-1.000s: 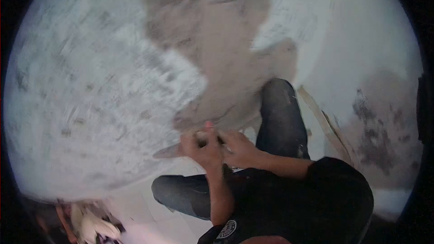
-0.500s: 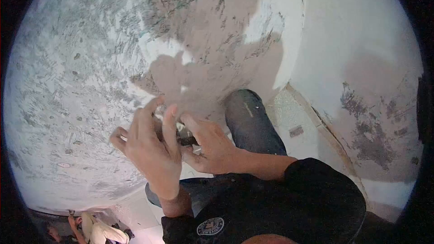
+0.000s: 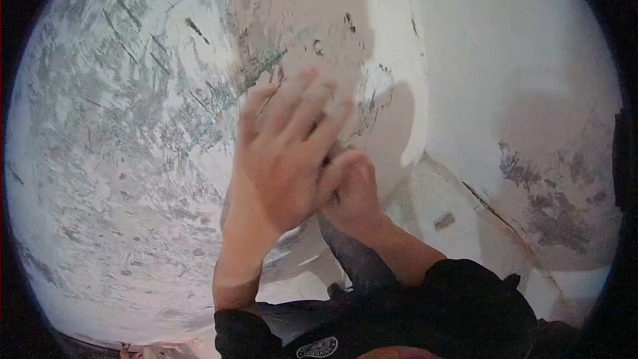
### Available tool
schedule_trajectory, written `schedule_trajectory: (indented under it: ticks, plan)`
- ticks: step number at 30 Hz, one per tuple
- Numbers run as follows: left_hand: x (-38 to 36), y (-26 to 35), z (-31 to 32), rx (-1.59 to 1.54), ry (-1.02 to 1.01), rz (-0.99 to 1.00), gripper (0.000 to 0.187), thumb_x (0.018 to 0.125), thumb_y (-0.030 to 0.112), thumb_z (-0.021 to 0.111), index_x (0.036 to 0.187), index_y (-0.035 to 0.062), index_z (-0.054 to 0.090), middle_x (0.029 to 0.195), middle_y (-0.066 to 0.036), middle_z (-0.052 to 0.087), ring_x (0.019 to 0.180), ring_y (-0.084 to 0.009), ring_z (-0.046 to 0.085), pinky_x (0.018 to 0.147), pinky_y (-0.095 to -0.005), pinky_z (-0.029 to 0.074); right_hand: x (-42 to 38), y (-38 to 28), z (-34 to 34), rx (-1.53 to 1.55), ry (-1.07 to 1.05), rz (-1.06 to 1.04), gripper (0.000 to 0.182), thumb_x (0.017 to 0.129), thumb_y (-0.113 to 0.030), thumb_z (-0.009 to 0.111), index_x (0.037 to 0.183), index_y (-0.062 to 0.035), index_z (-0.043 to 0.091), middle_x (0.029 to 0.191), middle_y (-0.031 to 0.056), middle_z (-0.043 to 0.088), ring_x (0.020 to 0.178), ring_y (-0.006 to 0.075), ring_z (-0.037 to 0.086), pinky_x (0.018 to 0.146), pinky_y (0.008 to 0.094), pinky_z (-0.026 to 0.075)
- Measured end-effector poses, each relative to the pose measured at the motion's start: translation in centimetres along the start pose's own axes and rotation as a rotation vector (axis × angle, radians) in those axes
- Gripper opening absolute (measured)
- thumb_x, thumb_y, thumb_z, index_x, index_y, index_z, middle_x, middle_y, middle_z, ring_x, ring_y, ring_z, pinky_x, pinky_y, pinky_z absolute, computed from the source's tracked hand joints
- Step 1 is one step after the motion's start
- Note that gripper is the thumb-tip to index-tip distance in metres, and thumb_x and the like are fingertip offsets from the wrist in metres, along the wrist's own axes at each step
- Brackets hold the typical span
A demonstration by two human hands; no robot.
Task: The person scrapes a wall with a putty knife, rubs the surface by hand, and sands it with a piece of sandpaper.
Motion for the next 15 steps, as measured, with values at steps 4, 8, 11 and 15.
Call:
schedule_trajectory:
  ticks: [4, 8, 11, 15]
  plan:
    - [2.9, 0.0, 3.4, -0.189, 0.012, 0.24, 0.06, 0.087, 0.062, 0.051, 0.102, 0.007, 0.068, 0.106, -0.011, 0.063, 0.113, -0.0291, 0.053, 0.107, -0.0485, 0.03, 3.7, 3.1, 0.0, -0.103, 0.129, -0.133, 0.019, 0.076, -0.017, 0.067, 0.083, -0.0022, 0.057, 0.072, 0.0131, 0.059, 0.067, 0.0363, 0.058, 0.063, 0.0433, 0.041]
    - [4.4, -1.4, 5.7, -0.138, -0.061, 0.349, 0.066, 0.082, 0.07, 0.051, 0.086, 0.0052, 0.065, 0.091, -0.01, 0.061, 0.102, -0.0289, 0.056, 0.102, -0.0458, 0.035, 4.7, 4.9, 1.0, -0.159, 0.099, -0.033, 0.018, 0.073, -0.015, 0.069, 0.08, -0.0025, 0.059, 0.074, 0.014, 0.06, 0.07, 0.0343, 0.06, 0.064, 0.0437, 0.045]
    - [4.4, -2.2, 6.5, -0.172, 0.003, 0.367, 0.066, 0.078, 0.071, 0.053, 0.081, 0.0055, 0.062, 0.088, -0.01, 0.06, 0.095, -0.0294, 0.056, 0.099, -0.0461, 0.037, 5.4, 5.2, 1.8, -0.169, 0.108, -0.066, 0.018, 0.071, -0.015, 0.069, 0.078, -0.0028, 0.059, 0.073, 0.0133, 0.06, 0.068, 0.0327, 0.06, 0.065, 0.043, 0.045]
    - [4.1, -3.2, 6.3, -0.234, -0.018, 0.336, 0.065, 0.075, 0.069, 0.056, 0.083, 0.0043, 0.061, 0.091, -0.011, 0.06, 0.098, -0.0304, 0.056, 0.1, -0.0473, 0.037, 5.7, 5.0, 2.6, -0.118, 0.126, -0.196, 0.017, 0.071, -0.018, 0.068, 0.074, -0.0034, 0.059, 0.066, 0.0116, 0.058, 0.061, 0.0307, 0.058, 0.065, 0.0414, 0.043]
Point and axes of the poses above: each hand's wrist, its own x-axis towards the middle knuckle, its own z-axis out of the palm, y = z × x, the point moved 4 cm from there along x, towards the middle knuckle
